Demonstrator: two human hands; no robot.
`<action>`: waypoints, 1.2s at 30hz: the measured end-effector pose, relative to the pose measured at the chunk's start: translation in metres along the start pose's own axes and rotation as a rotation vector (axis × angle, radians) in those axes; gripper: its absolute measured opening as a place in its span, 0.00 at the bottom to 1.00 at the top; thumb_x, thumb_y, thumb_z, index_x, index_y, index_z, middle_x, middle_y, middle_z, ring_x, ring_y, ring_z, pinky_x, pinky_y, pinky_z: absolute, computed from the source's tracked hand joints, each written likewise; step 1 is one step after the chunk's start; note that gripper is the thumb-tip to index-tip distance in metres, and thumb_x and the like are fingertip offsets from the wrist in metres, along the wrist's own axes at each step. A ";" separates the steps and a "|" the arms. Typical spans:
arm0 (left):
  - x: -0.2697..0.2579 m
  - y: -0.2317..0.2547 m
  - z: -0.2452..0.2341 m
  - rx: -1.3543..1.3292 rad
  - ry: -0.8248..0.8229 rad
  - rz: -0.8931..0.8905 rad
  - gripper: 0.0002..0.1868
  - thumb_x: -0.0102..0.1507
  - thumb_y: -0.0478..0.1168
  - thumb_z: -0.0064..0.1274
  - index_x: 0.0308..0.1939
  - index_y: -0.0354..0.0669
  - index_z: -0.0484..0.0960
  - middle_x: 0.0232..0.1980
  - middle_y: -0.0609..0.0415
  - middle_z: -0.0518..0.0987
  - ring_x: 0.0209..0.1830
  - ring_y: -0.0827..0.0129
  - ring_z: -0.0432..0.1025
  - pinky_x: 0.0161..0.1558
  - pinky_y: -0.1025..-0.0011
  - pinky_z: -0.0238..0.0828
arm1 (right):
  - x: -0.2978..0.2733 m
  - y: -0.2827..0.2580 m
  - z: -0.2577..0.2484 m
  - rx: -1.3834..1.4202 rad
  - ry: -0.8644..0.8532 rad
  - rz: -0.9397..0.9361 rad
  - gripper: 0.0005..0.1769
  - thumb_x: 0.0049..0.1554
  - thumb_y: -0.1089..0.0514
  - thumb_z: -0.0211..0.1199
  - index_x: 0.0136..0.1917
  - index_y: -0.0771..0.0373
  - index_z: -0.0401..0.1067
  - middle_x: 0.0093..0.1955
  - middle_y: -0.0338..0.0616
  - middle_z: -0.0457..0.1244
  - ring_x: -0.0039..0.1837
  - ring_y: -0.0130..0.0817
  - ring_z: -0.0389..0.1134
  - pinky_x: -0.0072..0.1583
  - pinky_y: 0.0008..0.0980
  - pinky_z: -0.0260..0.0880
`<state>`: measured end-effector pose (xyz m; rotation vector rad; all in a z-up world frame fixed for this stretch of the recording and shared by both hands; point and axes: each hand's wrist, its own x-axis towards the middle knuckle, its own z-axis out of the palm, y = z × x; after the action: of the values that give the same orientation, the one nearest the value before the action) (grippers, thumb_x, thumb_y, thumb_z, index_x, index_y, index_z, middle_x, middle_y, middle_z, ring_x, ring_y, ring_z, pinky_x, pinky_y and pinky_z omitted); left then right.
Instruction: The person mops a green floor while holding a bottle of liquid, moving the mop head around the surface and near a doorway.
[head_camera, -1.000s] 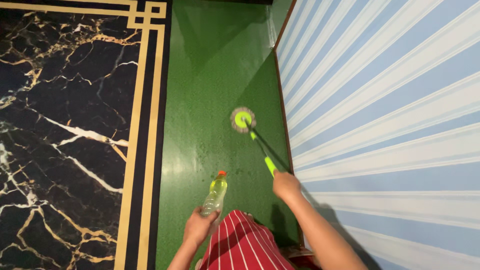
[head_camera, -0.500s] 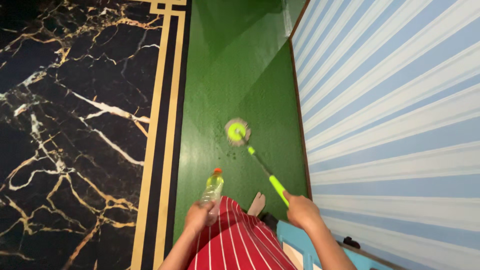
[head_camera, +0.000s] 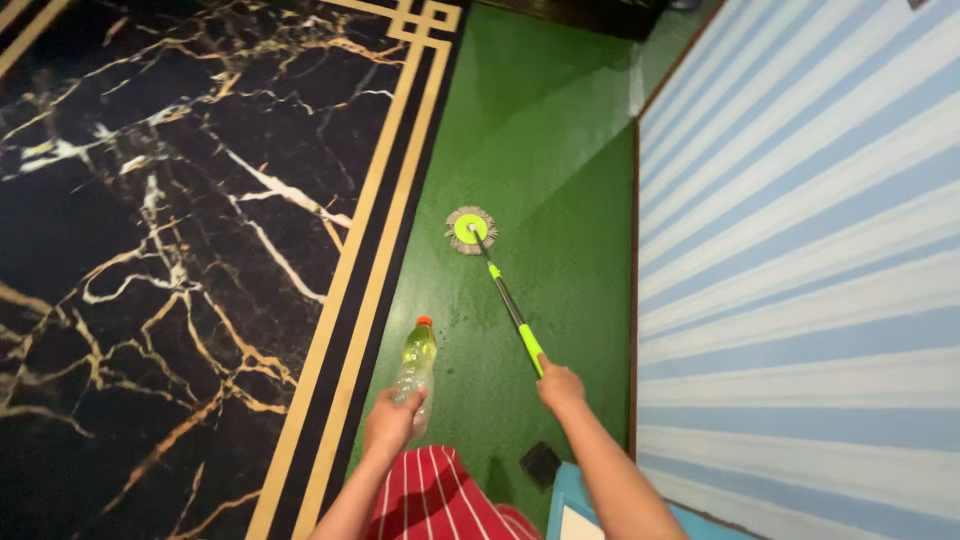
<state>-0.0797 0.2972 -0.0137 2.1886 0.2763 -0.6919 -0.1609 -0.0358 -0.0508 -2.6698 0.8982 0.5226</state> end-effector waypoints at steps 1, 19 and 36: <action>-0.007 0.003 -0.003 -0.015 -0.024 -0.048 0.45 0.55 0.66 0.57 0.67 0.39 0.74 0.49 0.33 0.87 0.45 0.51 0.85 0.53 0.61 0.77 | 0.004 0.002 0.008 0.004 -0.009 0.009 0.35 0.57 0.57 0.58 0.76 0.38 0.61 0.54 0.56 0.70 0.57 0.54 0.73 0.58 0.52 0.73; -0.091 -0.114 0.036 -0.060 -0.005 -0.108 0.35 0.56 0.65 0.58 0.48 0.36 0.83 0.38 0.39 0.86 0.38 0.54 0.83 0.47 0.60 0.77 | -0.241 -0.012 -0.022 -0.075 -0.048 -0.126 0.21 0.60 0.46 0.57 0.64 0.51 0.70 0.50 0.55 0.71 0.55 0.55 0.73 0.57 0.52 0.74; -0.109 -0.124 -0.017 -0.322 0.017 -0.031 0.39 0.53 0.62 0.63 0.58 0.38 0.80 0.45 0.42 0.87 0.43 0.58 0.83 0.47 0.63 0.77 | -0.094 -0.100 0.079 -0.002 0.128 -0.261 0.16 0.63 0.48 0.53 0.57 0.58 0.73 0.44 0.59 0.70 0.49 0.59 0.73 0.50 0.57 0.74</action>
<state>-0.2141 0.3944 -0.0224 1.8871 0.4021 -0.6008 -0.1881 0.1195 -0.0679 -2.7895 0.5659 0.2959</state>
